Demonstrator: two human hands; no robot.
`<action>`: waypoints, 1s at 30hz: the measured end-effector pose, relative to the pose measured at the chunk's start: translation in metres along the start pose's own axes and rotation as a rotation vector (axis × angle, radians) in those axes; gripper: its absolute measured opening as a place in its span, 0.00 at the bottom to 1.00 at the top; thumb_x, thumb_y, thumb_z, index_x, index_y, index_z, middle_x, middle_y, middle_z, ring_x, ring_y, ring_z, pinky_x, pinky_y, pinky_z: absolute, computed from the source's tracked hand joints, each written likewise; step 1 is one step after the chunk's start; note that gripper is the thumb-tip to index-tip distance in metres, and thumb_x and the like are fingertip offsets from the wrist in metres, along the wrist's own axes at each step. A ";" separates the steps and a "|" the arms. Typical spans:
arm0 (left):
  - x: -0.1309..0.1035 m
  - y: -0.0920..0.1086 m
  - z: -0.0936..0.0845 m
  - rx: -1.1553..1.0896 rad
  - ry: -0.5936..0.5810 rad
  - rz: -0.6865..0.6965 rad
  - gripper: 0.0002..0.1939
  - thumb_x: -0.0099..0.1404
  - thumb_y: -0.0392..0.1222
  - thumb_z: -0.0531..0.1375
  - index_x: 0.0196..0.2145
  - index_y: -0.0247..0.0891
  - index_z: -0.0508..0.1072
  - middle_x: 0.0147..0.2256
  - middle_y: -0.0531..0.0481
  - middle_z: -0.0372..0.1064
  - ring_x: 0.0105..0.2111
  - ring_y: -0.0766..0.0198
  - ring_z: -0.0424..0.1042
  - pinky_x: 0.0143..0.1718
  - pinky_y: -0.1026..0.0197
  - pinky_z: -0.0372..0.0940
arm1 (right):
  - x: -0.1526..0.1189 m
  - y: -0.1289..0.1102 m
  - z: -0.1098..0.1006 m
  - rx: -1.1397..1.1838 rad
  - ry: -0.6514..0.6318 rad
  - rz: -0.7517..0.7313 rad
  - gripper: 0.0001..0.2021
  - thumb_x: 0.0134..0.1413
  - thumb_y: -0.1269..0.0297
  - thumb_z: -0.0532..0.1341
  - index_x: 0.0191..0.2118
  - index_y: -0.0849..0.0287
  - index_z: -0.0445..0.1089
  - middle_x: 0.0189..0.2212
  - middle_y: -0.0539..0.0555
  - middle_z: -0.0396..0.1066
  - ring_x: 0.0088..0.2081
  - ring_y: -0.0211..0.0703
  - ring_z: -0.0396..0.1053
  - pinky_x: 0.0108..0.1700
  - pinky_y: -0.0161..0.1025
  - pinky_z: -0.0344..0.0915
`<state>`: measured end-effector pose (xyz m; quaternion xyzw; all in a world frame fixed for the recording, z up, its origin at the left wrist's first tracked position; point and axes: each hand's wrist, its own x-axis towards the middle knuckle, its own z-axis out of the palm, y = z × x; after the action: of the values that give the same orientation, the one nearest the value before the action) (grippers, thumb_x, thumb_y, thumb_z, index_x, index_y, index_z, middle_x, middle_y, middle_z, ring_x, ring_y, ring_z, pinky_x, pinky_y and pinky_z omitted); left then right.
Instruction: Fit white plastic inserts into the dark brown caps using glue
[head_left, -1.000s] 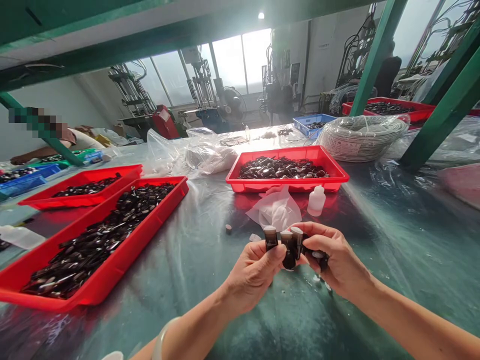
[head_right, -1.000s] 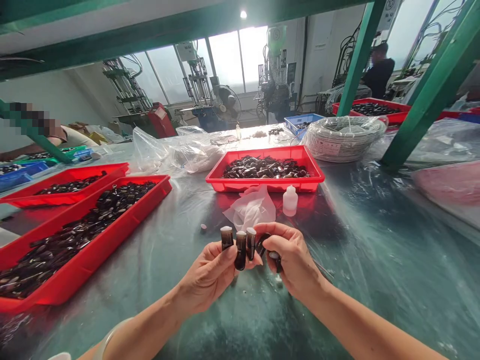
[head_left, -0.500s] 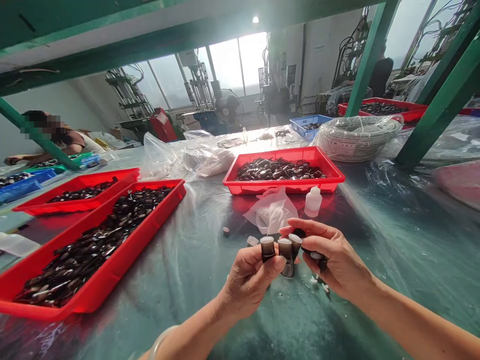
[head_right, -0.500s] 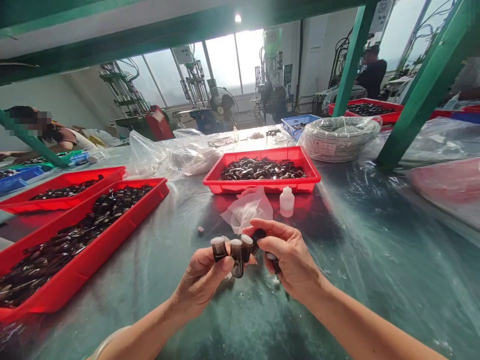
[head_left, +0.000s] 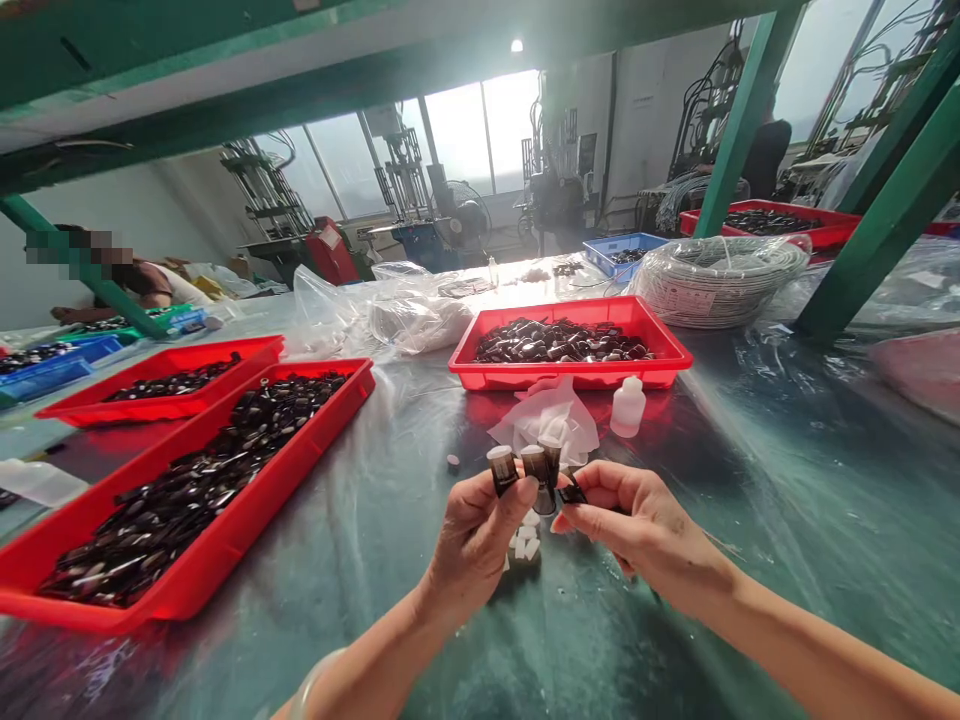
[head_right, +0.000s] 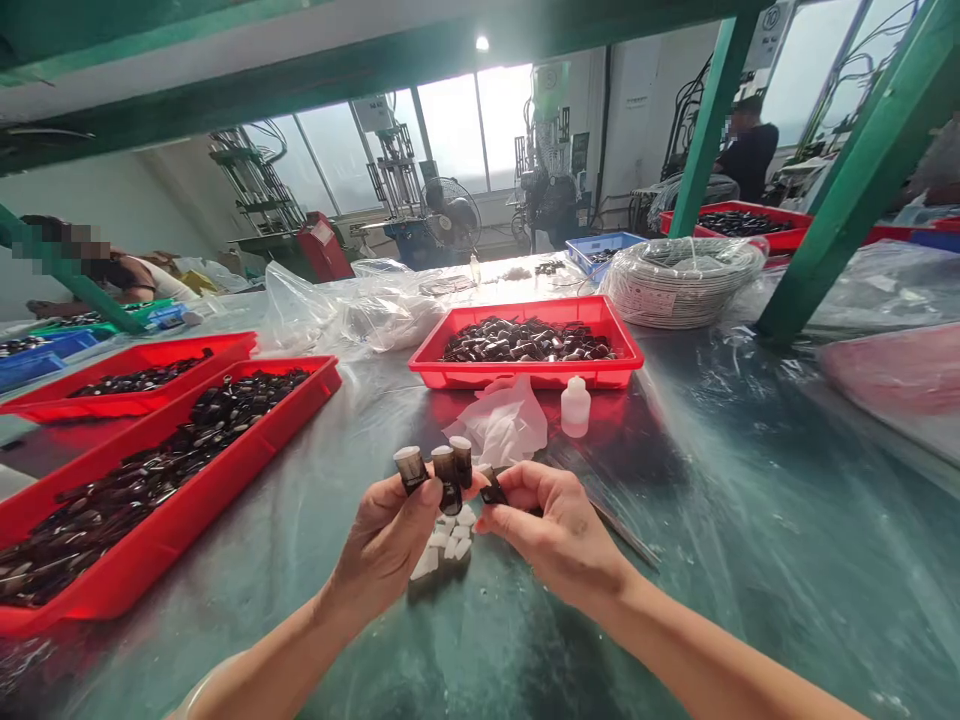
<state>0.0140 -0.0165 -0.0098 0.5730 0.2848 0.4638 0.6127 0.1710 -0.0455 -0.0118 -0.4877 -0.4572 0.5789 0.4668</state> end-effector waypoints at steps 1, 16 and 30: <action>0.000 0.000 0.000 -0.023 0.009 -0.004 0.12 0.61 0.45 0.57 0.35 0.38 0.77 0.35 0.47 0.73 0.40 0.58 0.68 0.44 0.57 0.60 | 0.000 0.000 0.000 0.020 -0.010 0.022 0.11 0.42 0.61 0.64 0.33 0.62 0.70 0.23 0.52 0.73 0.17 0.29 0.53 0.13 0.26 0.47; 0.001 -0.002 0.000 -0.037 0.086 -0.003 0.11 0.60 0.45 0.58 0.33 0.37 0.77 0.32 0.48 0.73 0.35 0.61 0.68 0.40 0.59 0.59 | 0.004 0.002 -0.004 0.258 0.043 -0.020 0.14 0.38 0.58 0.67 0.31 0.61 0.70 0.25 0.53 0.74 0.17 0.28 0.56 0.13 0.25 0.48; 0.003 0.002 0.008 0.124 0.084 -0.042 0.14 0.59 0.47 0.59 0.33 0.34 0.77 0.28 0.48 0.72 0.29 0.64 0.66 0.34 0.64 0.59 | 0.001 -0.002 -0.002 0.192 0.042 -0.039 0.14 0.40 0.54 0.66 0.26 0.61 0.69 0.18 0.46 0.64 0.16 0.27 0.50 0.13 0.26 0.48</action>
<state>0.0218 -0.0175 -0.0060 0.5836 0.3506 0.4560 0.5732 0.1726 -0.0439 -0.0103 -0.4437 -0.3991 0.6005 0.5322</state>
